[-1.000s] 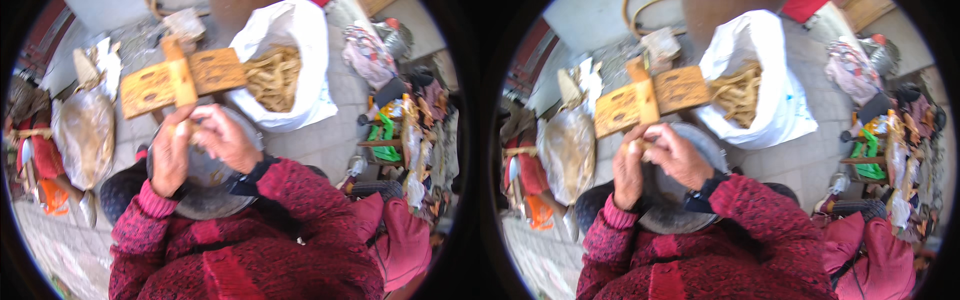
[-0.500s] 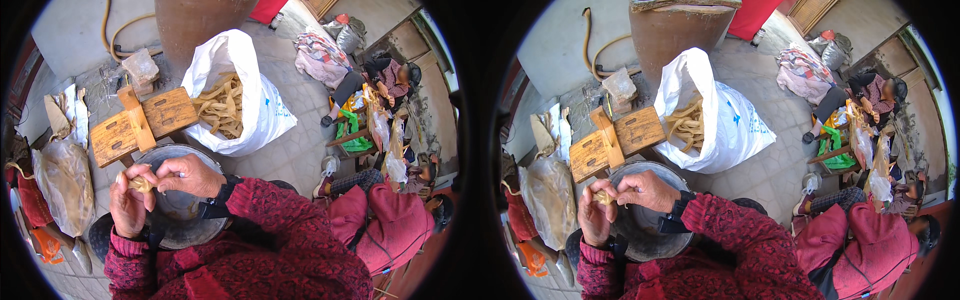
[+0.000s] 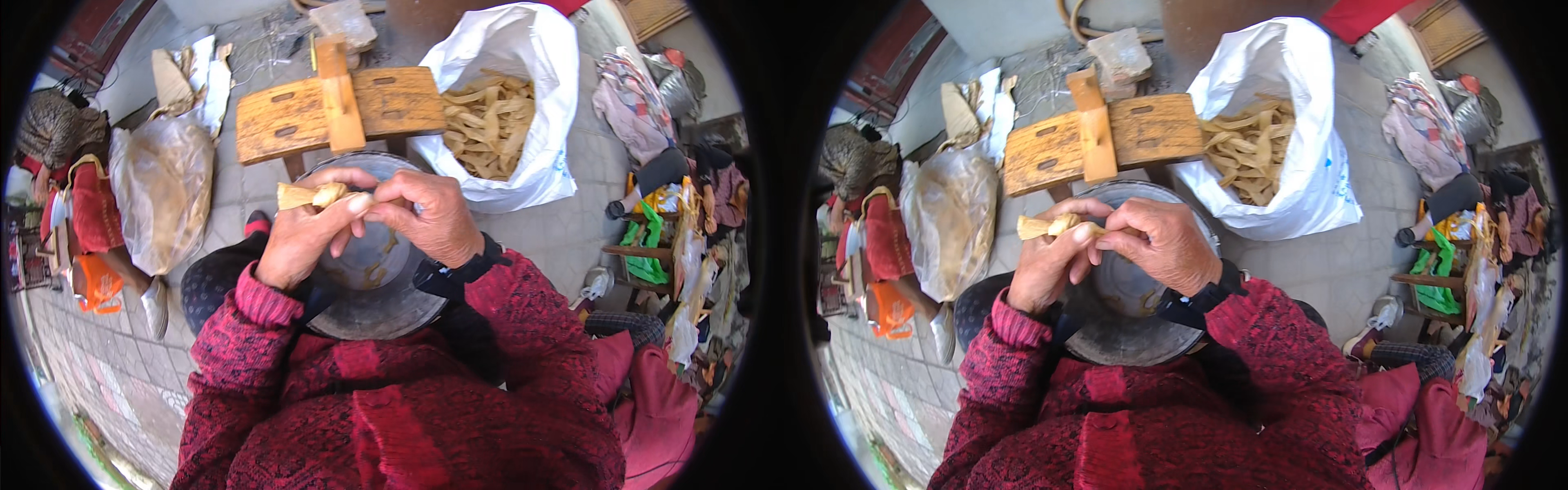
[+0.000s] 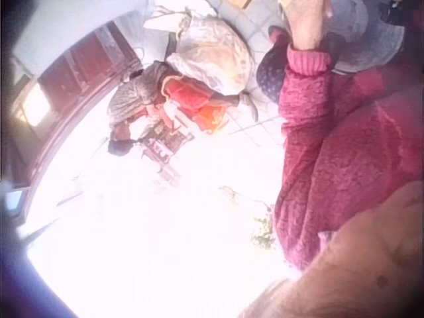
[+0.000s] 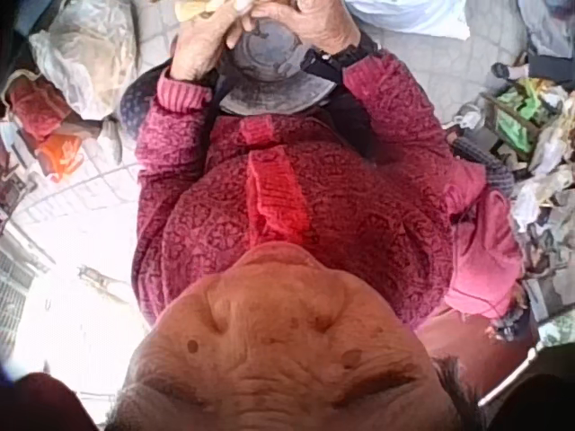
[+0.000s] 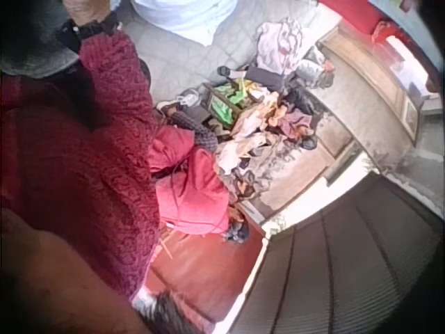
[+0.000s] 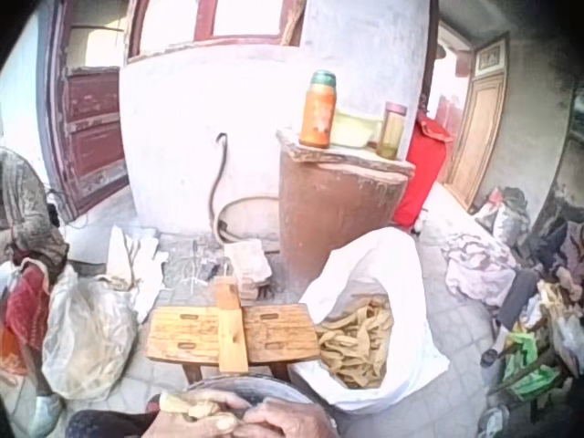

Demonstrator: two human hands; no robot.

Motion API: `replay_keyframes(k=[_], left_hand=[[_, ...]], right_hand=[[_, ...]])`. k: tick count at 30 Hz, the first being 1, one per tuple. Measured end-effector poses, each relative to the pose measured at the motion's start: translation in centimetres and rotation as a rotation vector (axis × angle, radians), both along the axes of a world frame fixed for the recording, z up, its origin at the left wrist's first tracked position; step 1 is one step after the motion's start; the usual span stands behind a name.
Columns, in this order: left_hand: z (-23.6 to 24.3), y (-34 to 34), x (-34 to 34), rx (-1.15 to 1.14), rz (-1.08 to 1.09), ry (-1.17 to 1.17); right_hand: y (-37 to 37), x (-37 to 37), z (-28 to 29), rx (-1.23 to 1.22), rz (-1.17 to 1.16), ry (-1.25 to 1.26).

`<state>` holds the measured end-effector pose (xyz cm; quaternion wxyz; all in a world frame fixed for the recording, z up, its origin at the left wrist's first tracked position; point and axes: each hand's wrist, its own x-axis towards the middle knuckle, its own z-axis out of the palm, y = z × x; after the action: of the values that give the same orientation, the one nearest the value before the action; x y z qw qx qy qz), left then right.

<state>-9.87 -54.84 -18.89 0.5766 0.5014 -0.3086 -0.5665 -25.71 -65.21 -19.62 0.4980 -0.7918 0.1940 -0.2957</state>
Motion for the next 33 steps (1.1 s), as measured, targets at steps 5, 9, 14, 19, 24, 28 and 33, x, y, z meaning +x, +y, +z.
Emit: replay_keyframes(k=[5, 9, 14, 19, 24, 28, 33], left_hand=[[0.1, -0.1, 0.8, 0.050, 0.041, 0.104], [0.1, 0.0, 1.1, -0.008, 0.091, 0.187], [0.1, 0.5, 2.2, -0.135, 0.216, 0.256], [0.1, 0.6, 2.4, -0.130, 0.220, 0.222], [0.0, -0.1, 2.1, -0.181, 0.235, 0.266], [-0.2, -0.8, 2.1, -0.110, 0.284, 0.135], [0.0, -2.3, 2.9, -0.027, 0.334, 0.048]], right_hand=[[0.1, 0.2, -0.1, -0.082, 0.014, 0.033], [0.1, 0.3, 0.2, -0.121, 0.007, 0.024], [-0.1, 0.0, 0.6, -0.134, 0.008, 0.036], [-0.6, -0.3, 0.9, -0.165, 0.000, 0.026], [-1.4, 0.0, 0.4, -0.227, -0.018, 0.033], [-1.9, 0.2, 0.0, -0.019, -0.021, 0.091], [-3.7, 1.0, 0.7, -0.079, -0.075, 0.133]])
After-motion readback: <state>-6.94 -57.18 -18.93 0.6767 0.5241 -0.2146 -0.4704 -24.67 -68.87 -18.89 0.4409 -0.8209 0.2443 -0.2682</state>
